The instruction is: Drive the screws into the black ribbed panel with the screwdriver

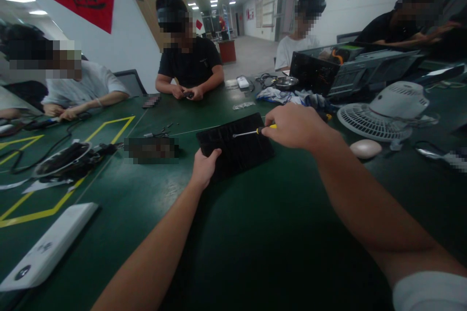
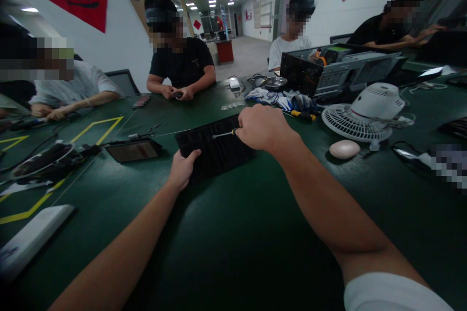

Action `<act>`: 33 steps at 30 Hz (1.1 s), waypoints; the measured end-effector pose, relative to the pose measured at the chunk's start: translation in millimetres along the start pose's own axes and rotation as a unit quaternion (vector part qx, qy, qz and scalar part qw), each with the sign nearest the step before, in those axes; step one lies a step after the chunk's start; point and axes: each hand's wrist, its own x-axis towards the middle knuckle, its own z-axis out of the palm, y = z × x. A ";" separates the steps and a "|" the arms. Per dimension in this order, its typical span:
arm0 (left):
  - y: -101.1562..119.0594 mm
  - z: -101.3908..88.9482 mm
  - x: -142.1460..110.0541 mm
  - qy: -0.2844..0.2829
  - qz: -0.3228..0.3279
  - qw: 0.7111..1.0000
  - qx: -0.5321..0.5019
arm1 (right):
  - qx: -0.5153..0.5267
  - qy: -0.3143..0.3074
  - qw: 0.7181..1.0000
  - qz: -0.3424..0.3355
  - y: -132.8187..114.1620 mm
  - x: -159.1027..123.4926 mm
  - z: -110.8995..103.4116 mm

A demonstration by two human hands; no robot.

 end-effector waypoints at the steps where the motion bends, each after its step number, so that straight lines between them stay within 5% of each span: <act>1: -0.4 -0.2 0.3 0.001 0.000 1.000 0.002 | -0.005 -0.011 1.000 0.002 -0.8 0.4 0.8; 8: -1.6 -1.7 1.5 0.000 0.005 1.000 -0.004 | 0.009 -0.037 0.999 -0.028 5.2 1.0 0.2; 19: -1.5 -1.2 1.3 0.003 -0.002 1.000 -0.004 | 0.018 0.091 0.995 -0.032 16.4 -0.6 -4.1; 33: 2.0 0.0 -1.5 0.000 -0.005 1.000 -0.009 | 0.016 0.065 0.997 -0.032 8.1 1.2 -1.7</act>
